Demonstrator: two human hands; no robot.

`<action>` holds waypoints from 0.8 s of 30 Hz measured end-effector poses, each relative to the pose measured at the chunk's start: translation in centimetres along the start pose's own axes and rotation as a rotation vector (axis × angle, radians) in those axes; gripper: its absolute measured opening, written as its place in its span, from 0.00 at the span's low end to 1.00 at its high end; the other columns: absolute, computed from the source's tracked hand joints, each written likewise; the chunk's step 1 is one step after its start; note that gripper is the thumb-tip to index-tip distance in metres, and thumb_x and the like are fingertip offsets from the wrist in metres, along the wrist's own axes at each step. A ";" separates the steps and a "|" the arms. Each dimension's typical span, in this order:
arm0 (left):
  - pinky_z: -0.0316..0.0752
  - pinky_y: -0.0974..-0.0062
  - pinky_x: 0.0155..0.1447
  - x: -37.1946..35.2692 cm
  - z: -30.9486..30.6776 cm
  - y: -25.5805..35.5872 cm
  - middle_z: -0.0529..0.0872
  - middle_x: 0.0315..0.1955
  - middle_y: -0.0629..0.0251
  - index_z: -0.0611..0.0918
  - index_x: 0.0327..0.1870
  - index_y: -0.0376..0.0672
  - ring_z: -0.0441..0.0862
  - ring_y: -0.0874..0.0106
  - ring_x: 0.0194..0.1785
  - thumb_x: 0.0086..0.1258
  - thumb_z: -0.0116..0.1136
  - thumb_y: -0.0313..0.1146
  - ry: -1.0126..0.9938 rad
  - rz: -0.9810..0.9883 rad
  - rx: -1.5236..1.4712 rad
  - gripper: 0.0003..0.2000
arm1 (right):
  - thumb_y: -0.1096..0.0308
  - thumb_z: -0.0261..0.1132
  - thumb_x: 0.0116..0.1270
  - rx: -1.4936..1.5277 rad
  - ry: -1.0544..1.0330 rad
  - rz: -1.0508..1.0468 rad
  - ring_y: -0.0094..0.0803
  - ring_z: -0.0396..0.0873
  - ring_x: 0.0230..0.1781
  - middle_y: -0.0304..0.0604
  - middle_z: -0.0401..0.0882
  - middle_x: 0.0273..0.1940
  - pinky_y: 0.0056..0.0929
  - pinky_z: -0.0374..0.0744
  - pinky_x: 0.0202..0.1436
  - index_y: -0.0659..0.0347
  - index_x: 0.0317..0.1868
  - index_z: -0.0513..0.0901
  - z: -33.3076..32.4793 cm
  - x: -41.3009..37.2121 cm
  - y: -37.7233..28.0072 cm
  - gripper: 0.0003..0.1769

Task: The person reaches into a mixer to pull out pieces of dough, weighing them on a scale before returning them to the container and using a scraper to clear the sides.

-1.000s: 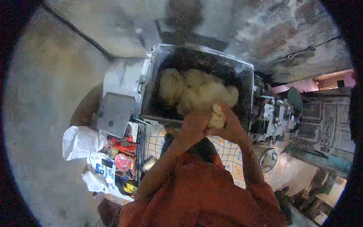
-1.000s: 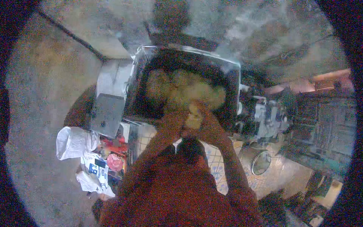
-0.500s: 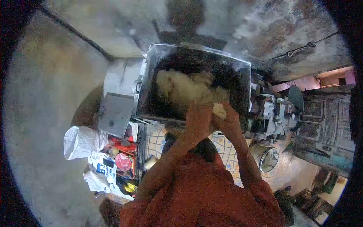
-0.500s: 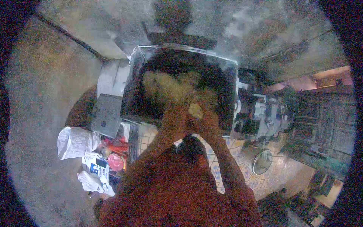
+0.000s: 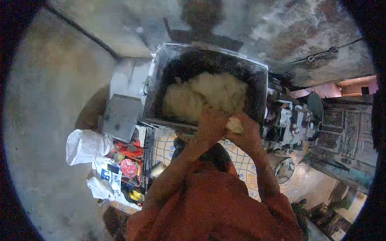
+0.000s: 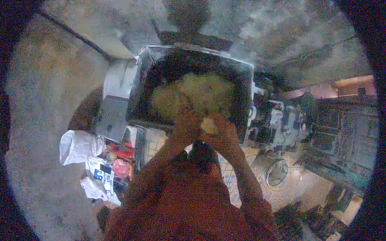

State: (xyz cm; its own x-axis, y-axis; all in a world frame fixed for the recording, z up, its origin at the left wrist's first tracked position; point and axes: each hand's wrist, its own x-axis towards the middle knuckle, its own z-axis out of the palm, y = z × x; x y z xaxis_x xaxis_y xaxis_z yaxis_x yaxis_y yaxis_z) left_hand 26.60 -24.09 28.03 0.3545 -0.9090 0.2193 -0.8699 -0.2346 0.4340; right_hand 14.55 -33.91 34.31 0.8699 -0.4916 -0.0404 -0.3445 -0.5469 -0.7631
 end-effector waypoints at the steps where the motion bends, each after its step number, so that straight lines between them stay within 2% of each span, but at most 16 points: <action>1: 0.60 0.51 0.65 -0.3 0.6 -0.1 0.85 0.33 0.61 0.84 0.38 0.47 0.83 0.61 0.44 0.53 0.63 0.34 0.066 0.031 -0.009 0.10 | 0.61 0.75 0.51 0.009 -0.012 0.043 0.40 0.82 0.43 0.49 0.81 0.42 0.34 0.80 0.45 0.63 0.47 0.78 -0.1 0.0 -0.1 0.26; 3: 0.60 0.50 0.64 -0.1 -0.5 -0.5 0.84 0.32 0.62 0.84 0.37 0.48 0.82 0.62 0.42 0.52 0.64 0.34 -0.053 0.067 -0.133 0.10 | 0.61 0.75 0.50 0.027 -0.034 0.130 0.37 0.83 0.41 0.47 0.82 0.41 0.33 0.80 0.44 0.64 0.44 0.79 -0.4 0.1 -0.6 0.24; 5: 0.64 0.53 0.61 -0.3 0.1 -0.7 0.83 0.31 0.63 0.83 0.36 0.47 0.82 0.62 0.40 0.51 0.65 0.34 0.106 0.128 -0.029 0.11 | 0.62 0.74 0.50 0.159 -0.043 0.223 0.35 0.83 0.41 0.46 0.82 0.41 0.33 0.81 0.44 0.62 0.47 0.77 -1.3 -0.3 -1.0 0.25; 6: 0.66 0.54 0.60 0.0 0.3 -1.1 0.83 0.30 0.63 0.82 0.36 0.47 0.82 0.62 0.39 0.51 0.66 0.34 0.053 0.064 -0.014 0.11 | 0.62 0.73 0.50 0.221 -0.048 0.269 0.34 0.83 0.40 0.45 0.82 0.41 0.33 0.81 0.44 0.62 0.49 0.77 -1.9 -0.8 -0.8 0.26; 7: 0.68 0.56 0.58 0.2 0.6 -1.5 0.82 0.30 0.63 0.82 0.36 0.46 0.81 0.62 0.39 0.51 0.66 0.35 -0.001 0.001 0.004 0.11 | 0.62 0.73 0.51 0.405 0.046 0.265 0.33 0.82 0.41 0.45 0.82 0.41 0.33 0.82 0.43 0.61 0.50 0.75 -2.4 -2.0 0.4 0.27; 8: 0.69 0.57 0.57 1.0 0.4 -3.0 0.82 0.29 0.64 0.81 0.37 0.46 0.81 0.62 0.39 0.52 0.66 0.36 -0.192 -0.153 -0.018 0.12 | 0.61 0.72 0.52 0.585 0.142 0.262 0.33 0.82 0.41 0.44 0.81 0.41 0.33 0.82 0.43 0.60 0.52 0.74 -3.1 -4.0 2.3 0.28; 10: 0.72 0.60 0.55 0.4 0.8 -5.2 0.82 0.33 0.60 0.80 0.41 0.44 0.80 0.59 0.44 0.54 0.68 0.40 -0.129 -0.384 -0.109 0.16 | 0.59 0.70 0.56 0.782 0.292 0.191 0.33 0.81 0.42 0.44 0.81 0.42 0.34 0.82 0.44 0.58 0.56 0.71 -6.0 -4.8 3.5 0.30; 11: 0.72 0.59 0.56 0.3 0.6 -5.4 0.82 0.38 0.57 0.80 0.45 0.43 0.79 0.57 0.48 0.55 0.68 0.44 0.001 -0.429 -0.217 0.20 | 0.56 0.69 0.59 0.799 0.349 0.137 0.34 0.80 0.44 0.44 0.80 0.42 0.34 0.81 0.45 0.57 0.58 0.69 -7.7 -4.6 3.1 0.30; 12: 0.71 0.59 0.57 0.6 -0.5 -5.2 0.81 0.43 0.54 0.79 0.50 0.43 0.78 0.55 0.51 0.55 0.69 0.47 0.136 -0.458 -0.326 0.25 | 0.55 0.68 0.60 0.779 0.355 0.174 0.34 0.80 0.45 0.44 0.80 0.43 0.33 0.81 0.46 0.57 0.59 0.69 -8.7 -4.2 3.7 0.30; 13: 0.70 0.56 0.59 1.5 -1.7 -5.1 0.80 0.48 0.51 0.77 0.54 0.43 0.76 0.53 0.54 0.54 0.69 0.50 0.158 -0.457 -0.472 0.29 | 0.54 0.68 0.61 0.758 0.360 0.210 0.34 0.79 0.45 0.43 0.79 0.45 0.32 0.80 0.46 0.57 0.59 0.70 -9.8 -3.5 4.4 0.29; 15: 0.68 0.54 0.63 2.7 -2.4 -5.6 0.77 0.54 0.47 0.75 0.60 0.44 0.74 0.51 0.59 0.53 0.70 0.53 0.167 -0.422 -0.491 0.35 | 0.57 0.67 0.64 0.506 0.355 0.342 0.29 0.77 0.46 0.42 0.79 0.46 0.28 0.77 0.48 0.59 0.59 0.72 -10.6 -1.2 7.6 0.27; 16: 0.67 0.53 0.64 2.9 -1.9 -6.3 0.76 0.56 0.46 0.74 0.61 0.44 0.74 0.50 0.59 0.52 0.70 0.54 0.149 -0.389 -0.364 0.36 | 0.58 0.67 0.65 0.384 0.343 0.408 0.26 0.76 0.47 0.41 0.78 0.47 0.26 0.76 0.48 0.61 0.59 0.73 -11.0 -0.2 9.2 0.26; 17: 0.66 0.52 0.65 3.0 -1.3 -7.1 0.75 0.57 0.45 0.73 0.62 0.44 0.73 0.50 0.60 0.51 0.70 0.54 0.129 -0.359 -0.234 0.38 | 0.59 0.66 0.67 0.120 0.257 0.464 0.24 0.75 0.47 0.41 0.78 0.48 0.25 0.75 0.49 0.61 0.59 0.73 -11.4 1.9 9.2 0.25; 19: 0.64 0.51 0.67 2.5 -0.1 -8.7 0.72 0.61 0.43 0.71 0.65 0.45 0.72 0.49 0.62 0.50 0.71 0.55 0.078 -0.296 0.030 0.41 | 0.60 0.66 0.66 0.137 0.375 0.099 0.25 0.75 0.45 0.42 0.77 0.45 0.25 0.76 0.46 0.59 0.60 0.74 -10.8 5.4 14.1 0.24; 21: 0.62 0.49 0.68 1.9 0.4 -10.3 0.71 0.62 0.43 0.71 0.65 0.45 0.71 0.49 0.64 0.51 0.71 0.54 0.025 -0.269 0.116 0.40 | 0.62 0.65 0.67 -0.377 0.174 0.431 0.34 0.78 0.47 0.44 0.77 0.49 0.30 0.77 0.51 0.59 0.59 0.74 -11.6 10.9 10.0 0.23; 24: 0.60 0.47 0.69 0.8 0.3 -11.8 0.73 0.62 0.48 0.76 0.61 0.46 0.71 0.51 0.65 0.55 0.69 0.51 -0.042 -0.286 -0.015 0.33 | 0.66 0.62 0.68 -0.941 -0.029 -0.087 0.44 0.77 0.51 0.49 0.76 0.52 0.37 0.76 0.55 0.59 0.59 0.74 -10.4 15.3 16.7 0.20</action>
State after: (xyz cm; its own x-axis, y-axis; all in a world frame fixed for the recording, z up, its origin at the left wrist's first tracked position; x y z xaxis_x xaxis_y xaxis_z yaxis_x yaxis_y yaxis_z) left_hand 37.07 -22.12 22.80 0.5702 -0.8200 0.0495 -0.7311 -0.4790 0.4858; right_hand 18.42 -57.56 27.65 0.9102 -0.4129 -0.0335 -0.4100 -0.9095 0.0691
